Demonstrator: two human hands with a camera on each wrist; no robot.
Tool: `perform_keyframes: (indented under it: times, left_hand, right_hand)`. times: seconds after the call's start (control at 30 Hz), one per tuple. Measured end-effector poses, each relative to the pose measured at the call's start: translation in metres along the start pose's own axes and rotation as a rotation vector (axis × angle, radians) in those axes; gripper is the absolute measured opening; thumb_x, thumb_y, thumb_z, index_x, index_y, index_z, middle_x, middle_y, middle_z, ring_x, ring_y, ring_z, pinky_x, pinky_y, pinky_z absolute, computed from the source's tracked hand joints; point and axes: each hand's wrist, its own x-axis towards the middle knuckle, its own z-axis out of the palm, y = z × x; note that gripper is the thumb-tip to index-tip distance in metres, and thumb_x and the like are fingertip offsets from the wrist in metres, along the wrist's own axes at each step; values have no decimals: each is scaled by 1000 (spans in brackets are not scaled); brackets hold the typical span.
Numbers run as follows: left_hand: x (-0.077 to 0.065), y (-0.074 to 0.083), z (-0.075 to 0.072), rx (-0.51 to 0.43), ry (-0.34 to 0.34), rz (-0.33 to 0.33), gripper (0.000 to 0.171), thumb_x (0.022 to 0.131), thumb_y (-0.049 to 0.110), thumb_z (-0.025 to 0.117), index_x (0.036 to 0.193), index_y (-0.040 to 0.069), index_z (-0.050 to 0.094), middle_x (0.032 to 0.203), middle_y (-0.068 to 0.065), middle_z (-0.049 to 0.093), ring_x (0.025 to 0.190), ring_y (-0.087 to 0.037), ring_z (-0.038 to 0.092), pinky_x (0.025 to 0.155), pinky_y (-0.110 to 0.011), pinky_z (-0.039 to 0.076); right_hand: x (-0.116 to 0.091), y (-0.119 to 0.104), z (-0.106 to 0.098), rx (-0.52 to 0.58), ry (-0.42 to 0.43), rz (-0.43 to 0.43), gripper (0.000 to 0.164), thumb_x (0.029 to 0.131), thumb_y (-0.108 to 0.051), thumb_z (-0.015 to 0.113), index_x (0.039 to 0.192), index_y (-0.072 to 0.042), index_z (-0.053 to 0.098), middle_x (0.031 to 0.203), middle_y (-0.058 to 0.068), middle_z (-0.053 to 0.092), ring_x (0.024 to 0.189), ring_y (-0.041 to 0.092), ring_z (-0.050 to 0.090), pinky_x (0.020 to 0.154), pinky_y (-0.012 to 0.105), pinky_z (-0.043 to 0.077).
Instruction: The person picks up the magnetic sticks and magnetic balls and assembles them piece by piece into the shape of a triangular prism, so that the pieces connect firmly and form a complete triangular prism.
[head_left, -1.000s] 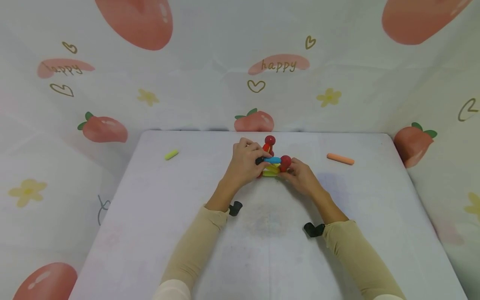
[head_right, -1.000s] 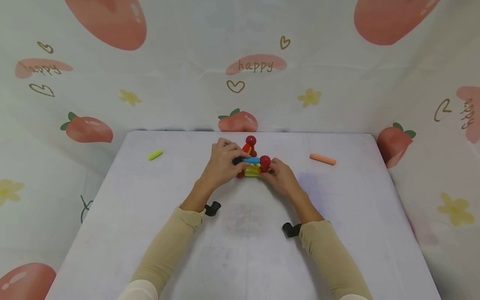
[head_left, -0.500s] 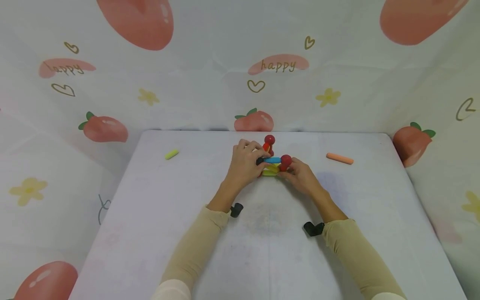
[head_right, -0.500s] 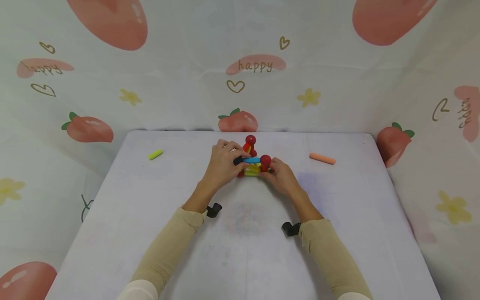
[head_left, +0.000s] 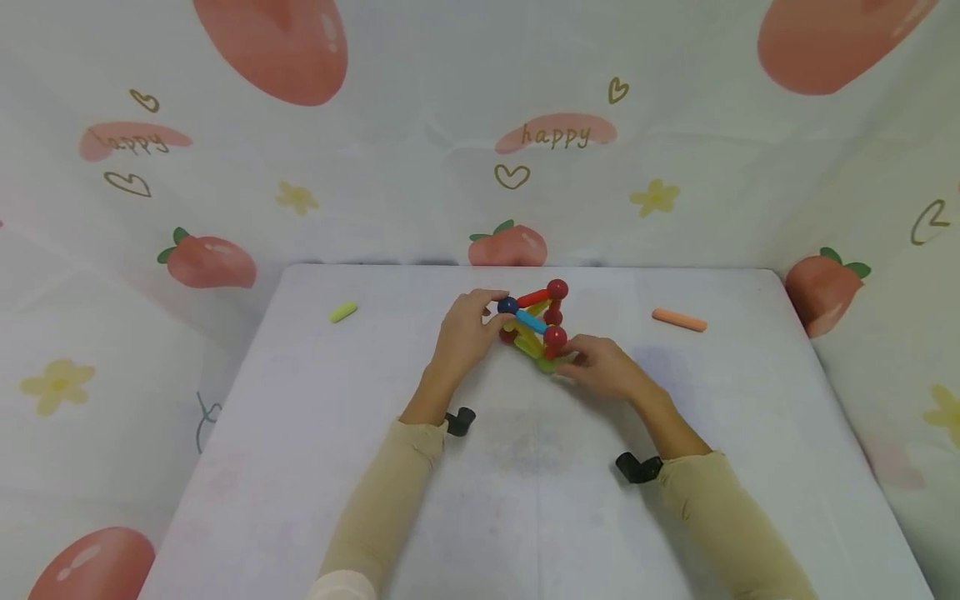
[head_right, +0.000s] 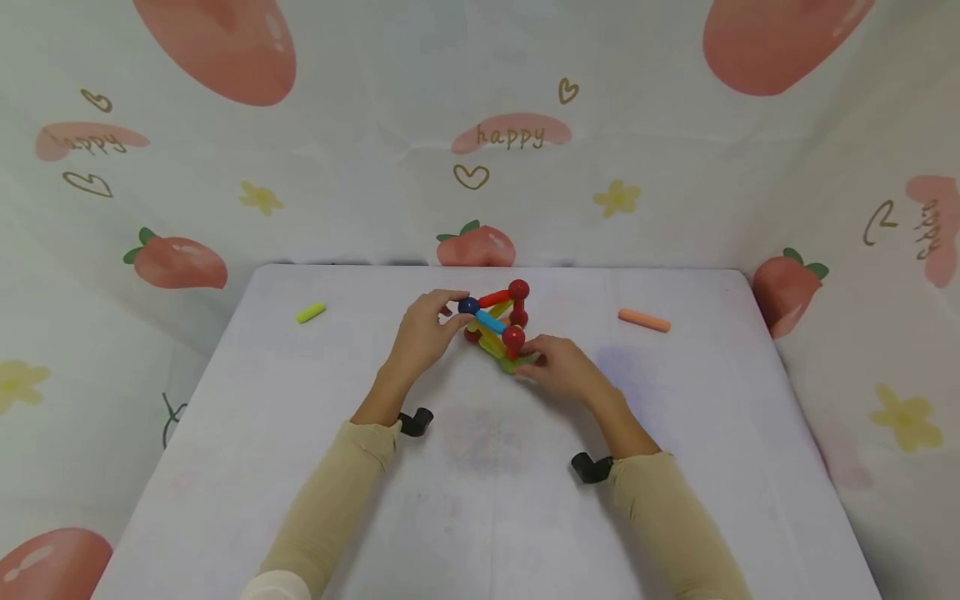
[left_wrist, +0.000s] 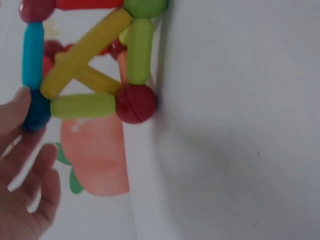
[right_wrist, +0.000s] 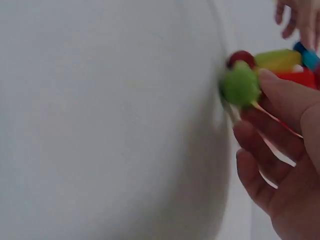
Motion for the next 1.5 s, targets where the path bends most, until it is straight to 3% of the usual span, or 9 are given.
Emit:
perform_keyframes:
  times: [0.3, 0.4, 0.5, 0.67, 0.77, 0.97, 1.1, 1.3, 1.5]
  left_hand:
    - [8, -3, 11, -51, -75, -23, 54, 100, 29, 66, 151, 27, 51, 134, -3, 64, 110, -24, 61, 99, -37, 55]
    - [0, 1, 15, -15, -117, -117, 62, 98, 28, 70, 153, 19, 45, 142, -6, 58, 117, -23, 61, 108, -38, 51]
    - [-11, 4, 21, 16, -237, -206, 65, 94, 31, 74, 151, 12, 48, 138, -8, 60, 125, -25, 60, 110, -41, 50]
    - [-25, 4, 34, 20, -384, -212, 72, 90, 39, 77, 150, 11, 50, 147, -7, 60, 139, -27, 54, 114, -45, 46]
    - [-27, 3, 38, 30, -320, -200, 71, 87, 40, 80, 147, 11, 54, 143, -7, 63, 134, -27, 58, 109, -46, 50]
    - [-21, 0, 39, 62, -145, -183, 47, 84, 35, 84, 121, 11, 71, 106, -2, 75, 97, -20, 69, 83, -39, 58]
    - [-17, -5, 39, 55, -120, -173, 37, 86, 33, 83, 116, 13, 74, 102, 0, 78, 94, -17, 70, 81, -37, 58]
    - [-14, -8, 39, 20, -119, -199, 38, 86, 33, 82, 118, 14, 74, 105, 0, 79, 97, -17, 72, 82, -39, 58]
    - [-14, -6, 44, 32, -119, -216, 37, 86, 33, 82, 118, 15, 74, 104, 0, 79, 96, -17, 73, 79, -39, 58]
  right_hand:
    - [26, 11, -11, -14, 78, 116, 48, 102, -17, 61, 147, -6, 49, 147, 19, 55, 117, 36, 60, 104, 54, 52]
    - [32, 12, -8, -21, 65, 131, 39, 101, -17, 63, 139, -6, 57, 142, 20, 57, 124, 38, 56, 108, 57, 48]
    - [30, 10, -8, -43, 93, 142, 32, 100, -16, 65, 130, -7, 63, 133, 20, 61, 123, 38, 56, 107, 57, 49]
    - [24, 8, -7, -51, 148, 151, 32, 98, -18, 68, 127, -5, 66, 126, 20, 64, 115, 36, 59, 102, 55, 52]
    - [21, 5, -2, -36, 159, 165, 36, 96, -25, 71, 126, -5, 66, 125, 18, 66, 112, 35, 61, 99, 53, 53]
    - [13, 0, 2, -86, 143, 168, 41, 89, -36, 78, 116, -7, 68, 113, 14, 70, 100, 30, 65, 87, 46, 56]
    - [5, 5, -11, -192, 141, 142, 52, 94, -39, 72, 132, -6, 60, 126, 17, 64, 114, 34, 59, 97, 52, 54]
    - [-6, 29, -46, -424, 176, 173, 80, 98, -48, 62, 156, -2, 31, 154, 30, 35, 140, 54, 31, 112, 72, 28]
    - [-15, 68, -77, -458, 93, 305, 96, 98, -59, 54, 163, -4, 7, 167, 32, 2, 151, 59, 0, 115, 79, 3]
